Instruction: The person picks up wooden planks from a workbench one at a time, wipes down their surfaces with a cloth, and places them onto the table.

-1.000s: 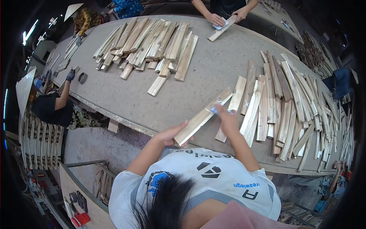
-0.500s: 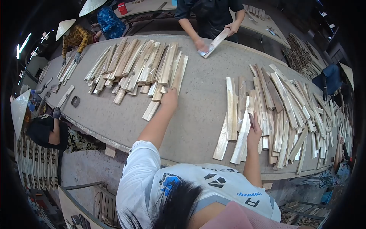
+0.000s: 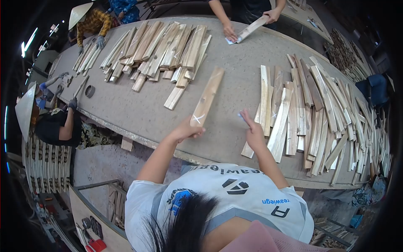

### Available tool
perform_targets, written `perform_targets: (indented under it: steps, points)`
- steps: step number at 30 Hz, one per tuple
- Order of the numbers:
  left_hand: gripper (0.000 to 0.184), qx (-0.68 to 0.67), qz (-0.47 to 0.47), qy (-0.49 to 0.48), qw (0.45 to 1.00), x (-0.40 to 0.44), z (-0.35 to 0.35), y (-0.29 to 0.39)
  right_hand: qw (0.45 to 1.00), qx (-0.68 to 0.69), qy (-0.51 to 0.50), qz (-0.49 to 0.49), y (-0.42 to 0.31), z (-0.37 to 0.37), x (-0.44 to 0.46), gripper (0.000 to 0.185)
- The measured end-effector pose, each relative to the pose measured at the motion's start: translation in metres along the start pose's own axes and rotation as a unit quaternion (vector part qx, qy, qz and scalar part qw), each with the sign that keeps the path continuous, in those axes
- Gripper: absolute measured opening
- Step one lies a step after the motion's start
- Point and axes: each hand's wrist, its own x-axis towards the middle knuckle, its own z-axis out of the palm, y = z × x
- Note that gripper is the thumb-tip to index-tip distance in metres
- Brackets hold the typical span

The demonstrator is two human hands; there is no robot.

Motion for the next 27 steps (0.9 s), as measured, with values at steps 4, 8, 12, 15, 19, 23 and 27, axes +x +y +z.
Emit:
perform_targets:
  steps: [4,8,12,15,19,23,27]
  points:
    - [0.062,0.086,0.035,0.000,0.996,-0.069,0.034,-0.020,0.945,-0.242,-0.120,-0.186,-0.043,0.060,-0.008,0.070]
    - [0.069,0.045,0.031,0.004,0.999,-0.097,0.050,-0.035,0.915,-0.331,-0.163,-0.160,-0.036,0.070,0.001,0.064]
    - [0.069,0.015,0.003,0.030,0.999,-0.112,0.065,-0.021,0.887,-0.321,-0.170,-0.284,-0.039,0.056,0.000,0.060]
    - [0.070,0.025,0.003,0.030,0.999,-0.114,0.070,-0.020,0.901,-0.224,-0.214,-0.303,-0.040,0.056,-0.012,0.057]
    - [0.070,0.042,-0.002,0.038,0.998,-0.117,0.079,-0.019,0.896,-0.371,-0.213,-0.116,-0.038,0.037,0.023,0.060]
    - [0.069,0.030,0.009,0.020,0.999,-0.114,0.076,-0.035,0.900,-0.195,-0.240,-0.308,-0.049,0.045,-0.022,0.066]
    - [0.069,-0.022,0.013,0.023,0.999,-0.116,0.084,-0.037,0.915,-0.348,-0.170,-0.110,-0.009,0.022,0.023,0.074]
